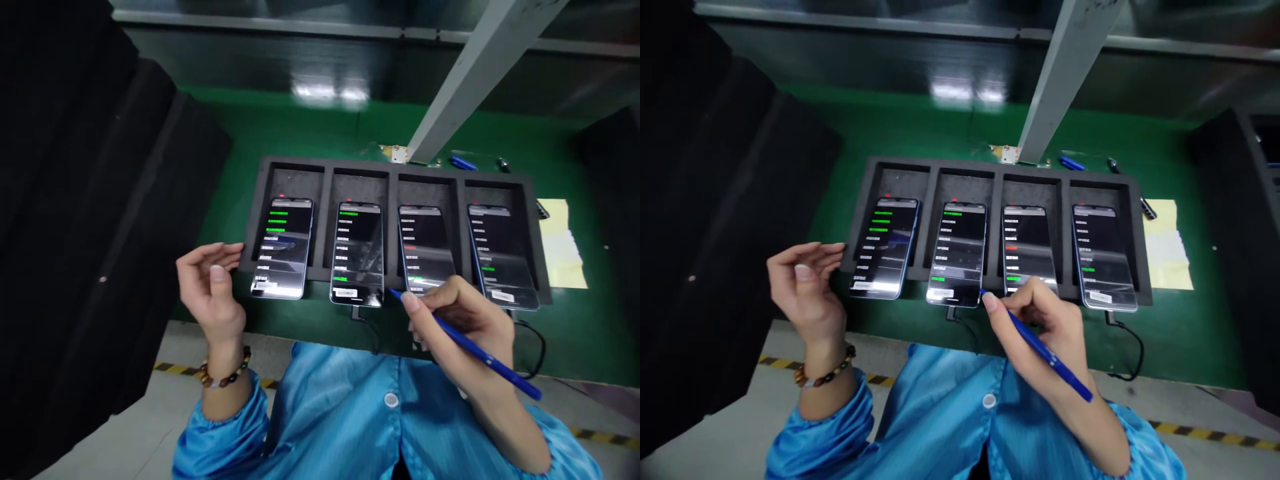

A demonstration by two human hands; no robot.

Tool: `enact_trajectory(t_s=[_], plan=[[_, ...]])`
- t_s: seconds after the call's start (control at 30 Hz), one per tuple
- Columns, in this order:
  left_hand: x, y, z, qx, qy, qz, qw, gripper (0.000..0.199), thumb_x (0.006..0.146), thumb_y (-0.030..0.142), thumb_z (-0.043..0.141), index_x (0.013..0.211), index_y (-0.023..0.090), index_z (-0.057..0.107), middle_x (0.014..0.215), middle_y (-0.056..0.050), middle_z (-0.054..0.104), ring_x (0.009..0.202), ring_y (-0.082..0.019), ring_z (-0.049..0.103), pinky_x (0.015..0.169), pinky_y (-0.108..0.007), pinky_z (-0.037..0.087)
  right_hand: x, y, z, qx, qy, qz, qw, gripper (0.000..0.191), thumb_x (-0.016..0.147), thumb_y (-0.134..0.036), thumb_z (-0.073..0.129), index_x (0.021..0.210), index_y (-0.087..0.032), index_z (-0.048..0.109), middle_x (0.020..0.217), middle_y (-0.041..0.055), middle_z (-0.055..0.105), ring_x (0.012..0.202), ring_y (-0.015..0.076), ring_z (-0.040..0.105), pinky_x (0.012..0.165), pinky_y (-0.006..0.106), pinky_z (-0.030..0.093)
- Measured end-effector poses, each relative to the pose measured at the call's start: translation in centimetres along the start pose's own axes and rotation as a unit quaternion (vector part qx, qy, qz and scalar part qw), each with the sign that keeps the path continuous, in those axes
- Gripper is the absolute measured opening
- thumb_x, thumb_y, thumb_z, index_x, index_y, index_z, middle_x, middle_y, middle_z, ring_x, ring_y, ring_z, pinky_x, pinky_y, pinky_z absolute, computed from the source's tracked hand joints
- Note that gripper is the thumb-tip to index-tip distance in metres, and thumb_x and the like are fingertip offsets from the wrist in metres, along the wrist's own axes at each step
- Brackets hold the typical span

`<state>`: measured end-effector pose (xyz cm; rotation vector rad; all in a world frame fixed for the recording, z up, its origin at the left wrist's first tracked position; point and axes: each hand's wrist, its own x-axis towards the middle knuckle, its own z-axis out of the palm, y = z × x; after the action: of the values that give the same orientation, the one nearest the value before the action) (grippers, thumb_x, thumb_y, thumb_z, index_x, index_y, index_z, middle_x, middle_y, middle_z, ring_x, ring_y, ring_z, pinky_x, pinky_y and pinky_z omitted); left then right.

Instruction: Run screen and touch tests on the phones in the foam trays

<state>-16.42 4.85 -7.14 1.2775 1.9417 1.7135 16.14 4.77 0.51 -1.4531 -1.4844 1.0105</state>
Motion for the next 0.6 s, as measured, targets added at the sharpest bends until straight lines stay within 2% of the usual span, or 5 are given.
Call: enact_trajectory(t_s=[0.1,0.2,0.4,0.6], plan=[[-0.2,0.0,-0.4,0.001,-0.005,-0.012,1.000,0.042,0.099,0.061,0.063,0.117,0.023,0.063,0.104,-0.007,0.074,0.085,-0.021,0.076,0.077,-0.037,0.061,0.0,-0.2,1.3,-0.011,-0.016,-0.015,1.000,0.041,0.098,-0.027,0.080,0.073,-0.024,0.047,0.058,-0.0066,0.057,0.046,0.0091,0.053,0.045,0.023,0.041],[-0.2,0.0,-0.5,-0.008,-0.002,-0.019,1.000,0.044,0.100,0.063,0.062,0.115,0.022,0.065,0.102,-0.007,0.074,0.078,-0.020,0.075,0.071,-0.036,0.058,0.0,0.0,1.6,-0.028,-0.028,-0.036,0.999,0.046,0.101,-0.024,0.075,0.070,-0.024,0.040,0.056,-0.0069,0.053,0.047,0.0086,0.052,0.049,0.023,0.043],[-0.1,0.0,-0.2,-0.013,0.010,-0.023,1.000,0.052,0.100,0.066,0.063,0.114,0.016,0.067,0.101,-0.008,0.074,0.077,-0.019,0.075,0.069,-0.033,0.057,0.0,0.0,1.6,-0.051,-0.034,-0.039,0.997,0.045,0.102,-0.023,0.071,0.071,-0.024,0.039,0.057,-0.0075,0.052,0.047,0.0079,0.051,0.050,0.022,0.042],[-0.2,0.0,-0.1,-0.001,0.009,-0.018,1.000,0.052,0.102,0.064,0.060,0.114,0.014,0.066,0.101,-0.008,0.074,0.078,-0.018,0.074,0.070,-0.032,0.058,0.0,-0.7,1.8,-0.086,-0.034,-0.058,0.994,0.045,0.103,-0.020,0.068,0.070,-0.023,0.037,0.055,-0.0084,0.052,0.046,0.0063,0.051,0.049,0.021,0.040]])
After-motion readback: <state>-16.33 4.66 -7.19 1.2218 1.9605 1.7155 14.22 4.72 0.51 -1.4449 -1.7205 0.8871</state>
